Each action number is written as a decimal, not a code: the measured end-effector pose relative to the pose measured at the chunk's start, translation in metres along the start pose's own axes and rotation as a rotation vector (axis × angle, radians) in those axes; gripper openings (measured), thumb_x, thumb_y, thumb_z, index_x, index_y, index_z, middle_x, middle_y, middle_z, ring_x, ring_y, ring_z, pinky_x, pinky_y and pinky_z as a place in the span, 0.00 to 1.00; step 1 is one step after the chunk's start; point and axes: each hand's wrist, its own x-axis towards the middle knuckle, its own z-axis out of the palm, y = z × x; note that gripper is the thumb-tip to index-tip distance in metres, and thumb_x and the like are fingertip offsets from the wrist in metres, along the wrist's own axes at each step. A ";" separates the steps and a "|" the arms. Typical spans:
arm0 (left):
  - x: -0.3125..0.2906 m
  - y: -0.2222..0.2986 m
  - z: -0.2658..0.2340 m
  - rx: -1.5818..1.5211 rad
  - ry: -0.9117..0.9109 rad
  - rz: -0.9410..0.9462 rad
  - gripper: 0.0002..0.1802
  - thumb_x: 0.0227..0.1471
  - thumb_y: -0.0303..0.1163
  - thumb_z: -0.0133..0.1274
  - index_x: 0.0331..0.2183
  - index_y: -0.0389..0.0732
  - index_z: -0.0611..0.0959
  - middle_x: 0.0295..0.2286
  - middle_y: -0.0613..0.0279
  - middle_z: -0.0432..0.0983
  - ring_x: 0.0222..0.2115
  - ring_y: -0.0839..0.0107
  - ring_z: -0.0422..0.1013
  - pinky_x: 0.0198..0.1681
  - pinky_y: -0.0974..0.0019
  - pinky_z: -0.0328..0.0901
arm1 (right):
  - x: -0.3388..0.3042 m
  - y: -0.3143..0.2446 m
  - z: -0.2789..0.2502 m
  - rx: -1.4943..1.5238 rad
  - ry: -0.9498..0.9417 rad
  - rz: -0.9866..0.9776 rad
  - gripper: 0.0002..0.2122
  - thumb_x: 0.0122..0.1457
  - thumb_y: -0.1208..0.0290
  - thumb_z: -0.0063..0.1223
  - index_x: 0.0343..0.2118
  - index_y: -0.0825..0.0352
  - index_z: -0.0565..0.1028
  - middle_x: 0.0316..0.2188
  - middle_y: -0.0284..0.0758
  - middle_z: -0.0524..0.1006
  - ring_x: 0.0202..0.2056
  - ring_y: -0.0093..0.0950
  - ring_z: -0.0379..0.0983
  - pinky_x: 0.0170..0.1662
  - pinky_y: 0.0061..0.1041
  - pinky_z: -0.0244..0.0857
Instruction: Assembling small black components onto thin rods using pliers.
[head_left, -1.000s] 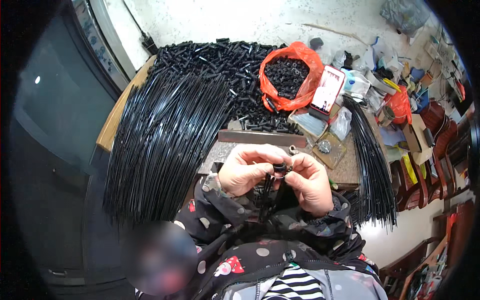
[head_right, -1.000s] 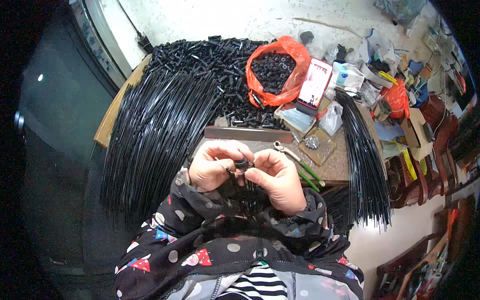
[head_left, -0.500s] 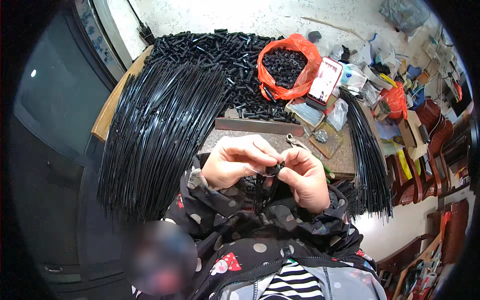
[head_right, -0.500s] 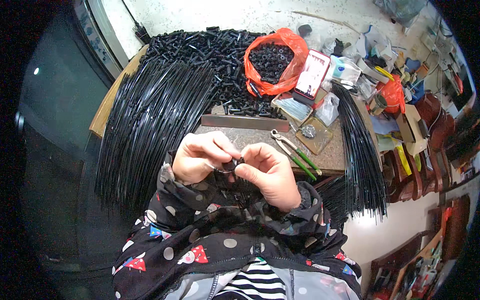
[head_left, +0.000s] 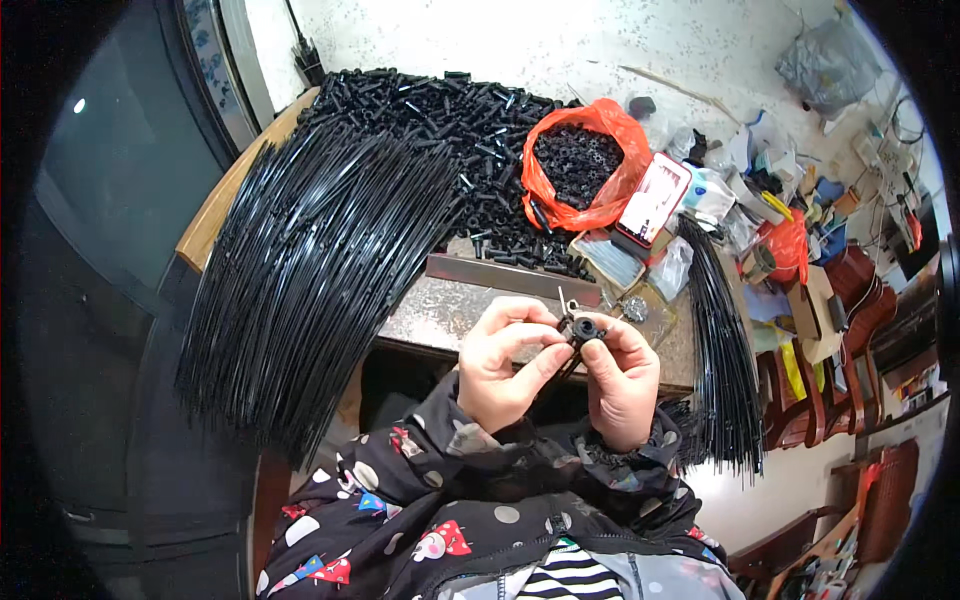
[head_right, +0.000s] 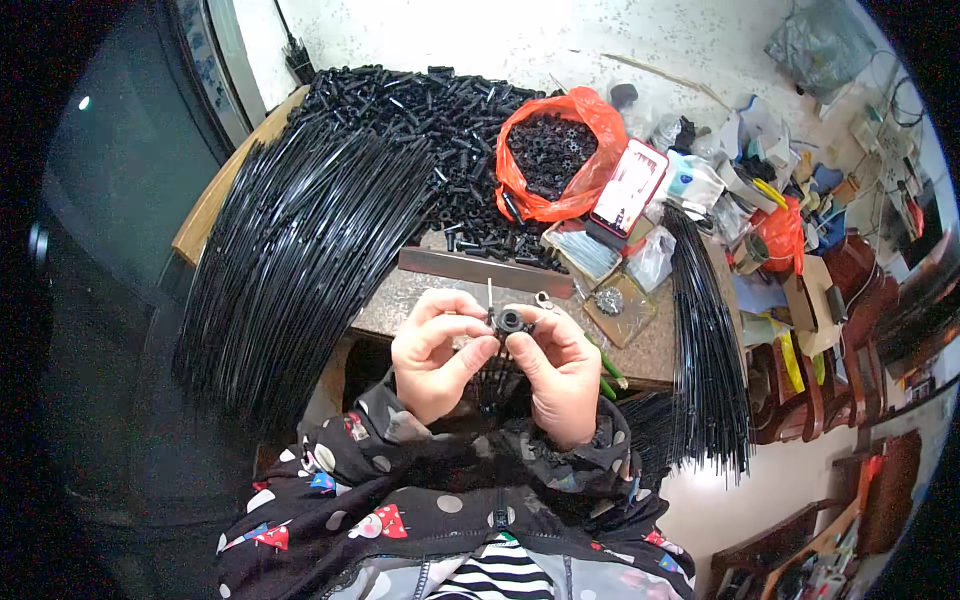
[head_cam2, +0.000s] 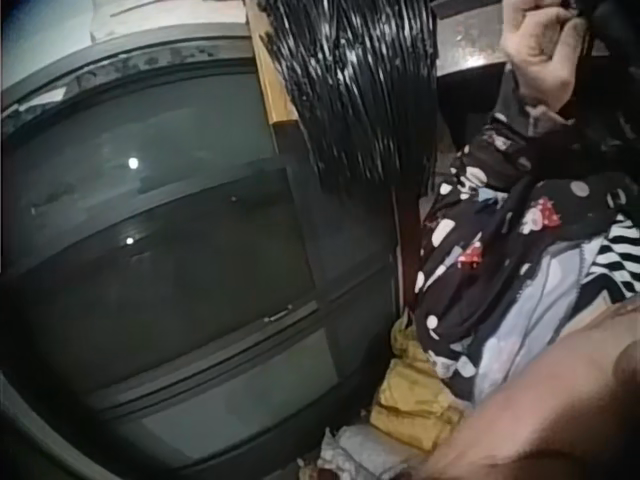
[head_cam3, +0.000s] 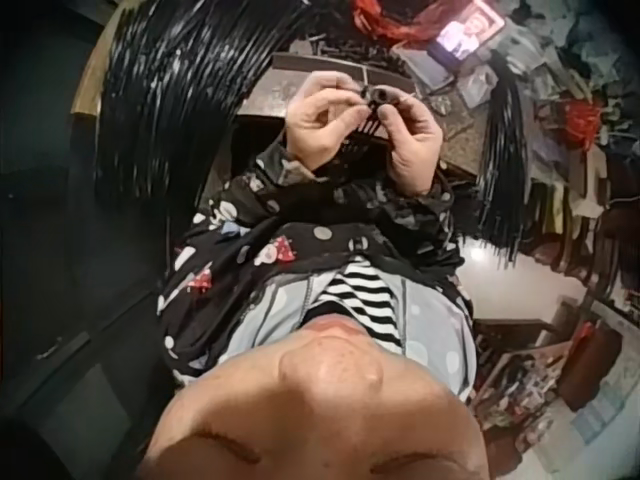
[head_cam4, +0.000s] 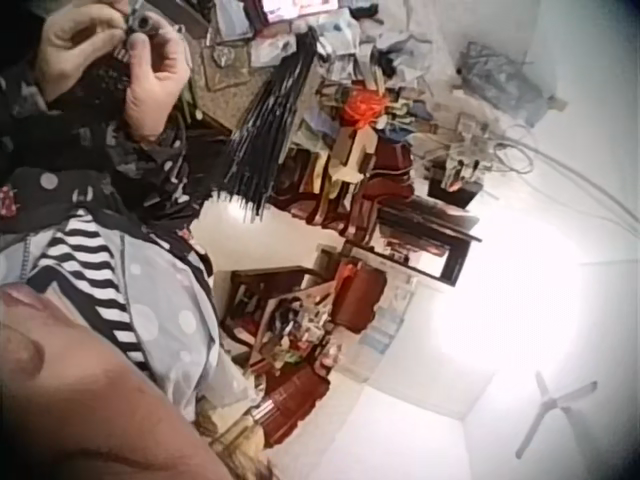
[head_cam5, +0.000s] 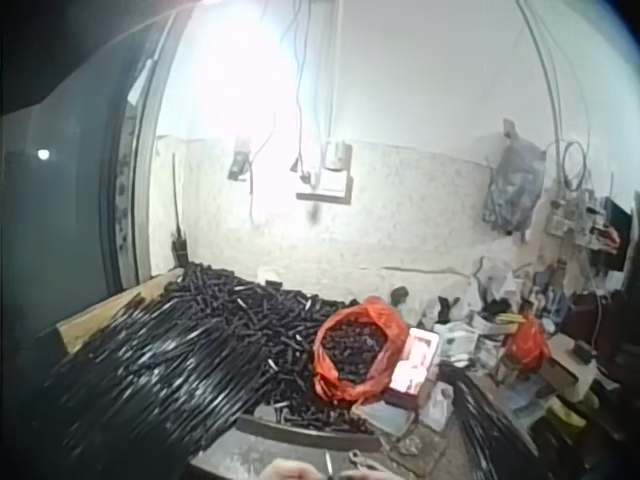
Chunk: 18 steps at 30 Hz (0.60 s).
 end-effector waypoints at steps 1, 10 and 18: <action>0.001 -0.002 0.001 -0.117 -0.023 -0.050 0.08 0.37 0.20 0.57 0.25 0.35 0.76 0.28 0.60 0.68 0.29 0.71 0.66 0.35 0.73 0.61 | 0.000 -0.002 0.000 -0.001 -0.006 0.004 0.10 0.49 0.78 0.52 0.36 0.73 0.71 0.32 0.31 0.73 0.33 0.18 0.67 0.39 0.16 0.60; 0.004 0.007 -0.002 -0.452 -0.124 -0.328 0.12 0.40 0.21 0.56 0.31 0.35 0.72 0.29 0.64 0.67 0.30 0.77 0.65 0.36 0.74 0.62 | 0.004 -0.005 -0.012 -0.183 -0.103 -0.017 0.10 0.44 0.80 0.56 0.33 0.71 0.74 0.30 0.29 0.68 0.32 0.18 0.63 0.35 0.16 0.56; 0.008 0.008 -0.012 0.028 -0.298 -0.011 0.16 0.49 0.35 0.47 0.33 0.30 0.72 0.27 0.56 0.68 0.29 0.71 0.66 0.34 0.72 0.60 | 0.007 -0.001 -0.013 0.058 -0.212 0.171 0.08 0.43 0.82 0.57 0.26 0.68 0.70 0.25 0.27 0.69 0.27 0.15 0.65 0.32 0.14 0.60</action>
